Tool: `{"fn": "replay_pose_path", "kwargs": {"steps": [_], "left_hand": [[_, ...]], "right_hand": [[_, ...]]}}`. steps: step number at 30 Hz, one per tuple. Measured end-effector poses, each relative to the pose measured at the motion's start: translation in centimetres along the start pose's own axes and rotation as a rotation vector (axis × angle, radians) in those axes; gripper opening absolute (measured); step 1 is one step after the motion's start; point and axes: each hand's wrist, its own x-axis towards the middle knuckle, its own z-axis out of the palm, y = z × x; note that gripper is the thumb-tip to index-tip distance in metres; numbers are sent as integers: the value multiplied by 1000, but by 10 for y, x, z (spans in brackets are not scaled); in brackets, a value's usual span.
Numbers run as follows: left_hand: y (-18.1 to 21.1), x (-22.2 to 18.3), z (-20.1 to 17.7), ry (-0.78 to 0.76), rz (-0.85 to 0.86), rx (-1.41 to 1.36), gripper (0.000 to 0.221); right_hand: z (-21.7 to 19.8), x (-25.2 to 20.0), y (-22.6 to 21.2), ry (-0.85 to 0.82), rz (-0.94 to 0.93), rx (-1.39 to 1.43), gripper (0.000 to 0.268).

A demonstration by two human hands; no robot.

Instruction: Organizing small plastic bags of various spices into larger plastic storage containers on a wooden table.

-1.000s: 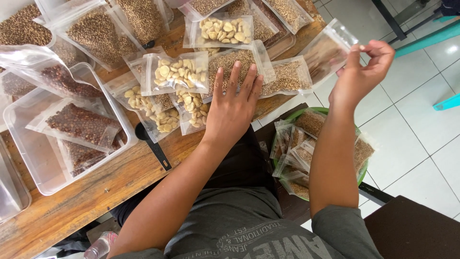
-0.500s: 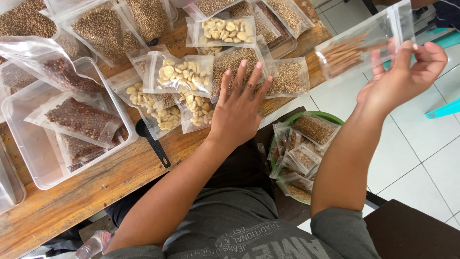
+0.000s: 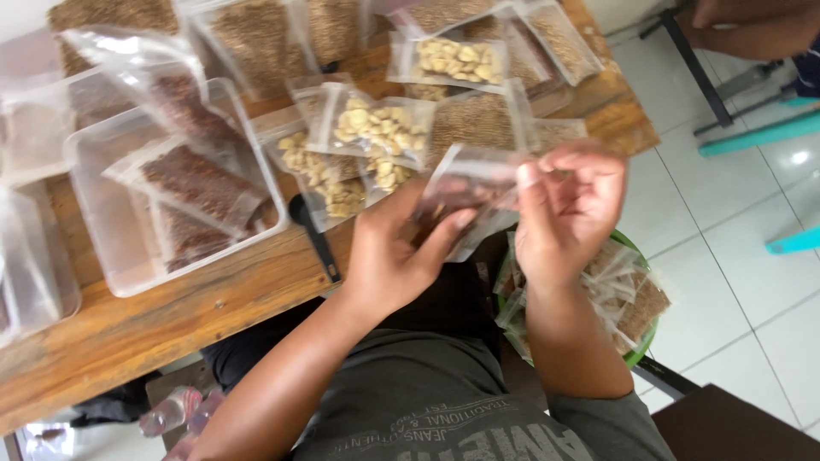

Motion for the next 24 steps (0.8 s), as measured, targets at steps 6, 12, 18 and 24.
{"fn": "replay_pose_path", "kwargs": {"steps": [6,12,18,24], "left_hand": [[-28,-68,-61,353,-128,201,23],[18,-105,-134,708,35,266,6],[-22,-170,-292,1005,296,1020,3],[-9,-189,-334,881,-842,1205,92]], "right_hand": [[54,-34,-2,-315,182,157,27],[116,-65,-19,-580,256,345,25],[144,-72,-28,-765,181,238,18],[147,-74,-31,-729,200,125,13]]}}
